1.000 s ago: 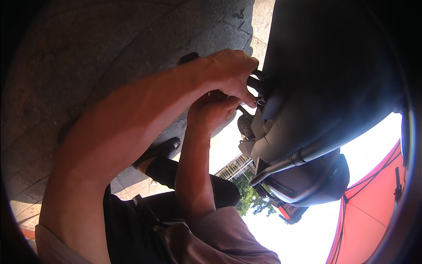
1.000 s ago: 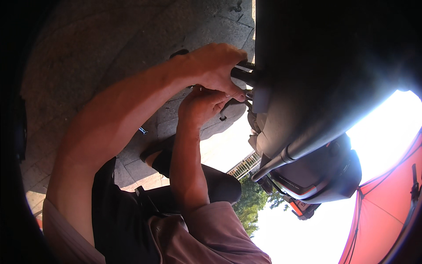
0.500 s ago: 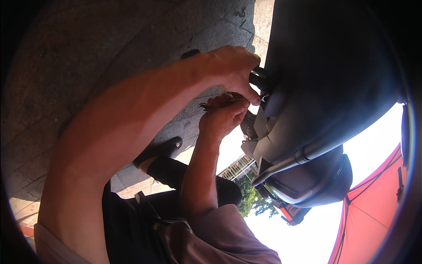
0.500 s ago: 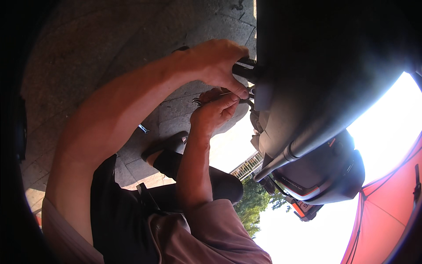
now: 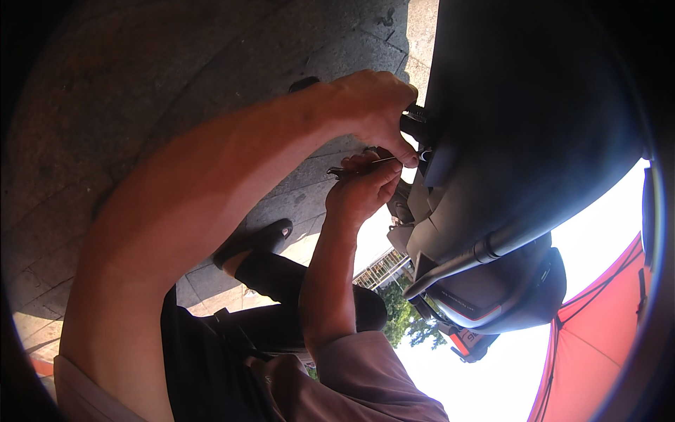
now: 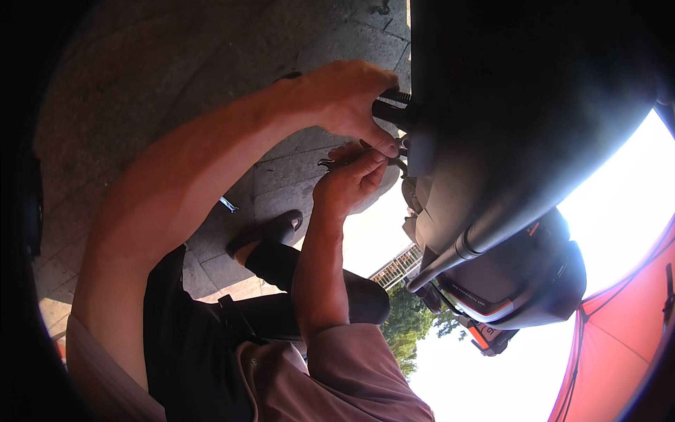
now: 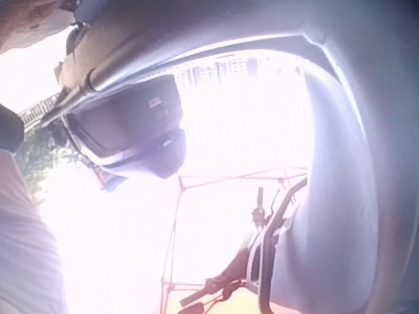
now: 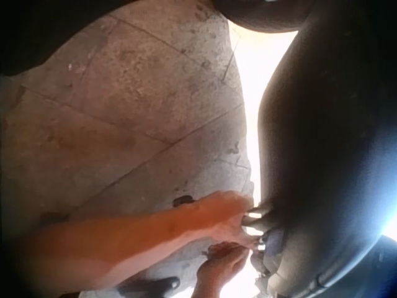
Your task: The person uses a wrench to tighten bolts on the underside of a motorcycle. They adjust their position and continue working on different bolts along the frame.
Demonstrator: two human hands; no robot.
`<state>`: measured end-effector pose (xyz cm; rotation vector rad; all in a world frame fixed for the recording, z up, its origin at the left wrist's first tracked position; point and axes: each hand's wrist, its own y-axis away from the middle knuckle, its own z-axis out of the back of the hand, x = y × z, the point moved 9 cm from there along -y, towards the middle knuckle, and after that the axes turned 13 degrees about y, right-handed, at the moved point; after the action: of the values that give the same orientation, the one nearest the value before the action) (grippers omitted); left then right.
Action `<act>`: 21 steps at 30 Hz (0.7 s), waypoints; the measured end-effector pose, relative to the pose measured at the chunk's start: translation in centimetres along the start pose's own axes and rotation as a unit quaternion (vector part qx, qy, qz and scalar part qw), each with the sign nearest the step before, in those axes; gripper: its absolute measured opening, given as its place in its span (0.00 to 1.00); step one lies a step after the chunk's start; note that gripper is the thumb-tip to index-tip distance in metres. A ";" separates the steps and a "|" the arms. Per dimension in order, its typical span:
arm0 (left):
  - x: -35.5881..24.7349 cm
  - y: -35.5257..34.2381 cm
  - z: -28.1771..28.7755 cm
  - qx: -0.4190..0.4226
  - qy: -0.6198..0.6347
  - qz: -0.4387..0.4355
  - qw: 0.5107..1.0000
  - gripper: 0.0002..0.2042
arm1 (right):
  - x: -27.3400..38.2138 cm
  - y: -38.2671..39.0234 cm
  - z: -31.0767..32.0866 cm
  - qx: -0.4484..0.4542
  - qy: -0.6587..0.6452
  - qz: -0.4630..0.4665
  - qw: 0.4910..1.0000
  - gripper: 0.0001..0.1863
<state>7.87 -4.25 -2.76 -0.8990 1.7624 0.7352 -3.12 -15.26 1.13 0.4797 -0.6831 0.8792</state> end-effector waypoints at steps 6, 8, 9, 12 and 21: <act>-0.2 0.2 0.3 -0.010 0.005 -0.006 1.000 0.28 | -0.7 0.4 -3.3 -0.056 -0.154 -0.069 0.984 0.21; 0.0 0.1 0.1 -0.001 0.002 0.005 1.000 0.28 | -0.2 0.4 -2.4 -0.012 -0.063 -0.046 0.997 0.21; 0.1 0.0 0.0 0.005 -0.003 0.012 1.000 0.28 | 0.3 0.3 -1.0 -0.015 0.022 -0.016 1.000 0.21; -0.2 0.0 0.2 -0.005 -0.020 -0.003 1.000 0.29 | 3.3 -1.4 3.9 -0.059 0.315 0.116 0.940 0.23; -0.2 0.4 0.1 -0.032 -0.024 -0.030 0.999 0.27 | -1.3 0.9 2.9 0.057 0.178 0.114 0.976 0.20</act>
<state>7.65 -3.91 -2.61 -0.9665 1.6713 0.7720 -5.38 -17.28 2.32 0.3361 -0.3635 1.1916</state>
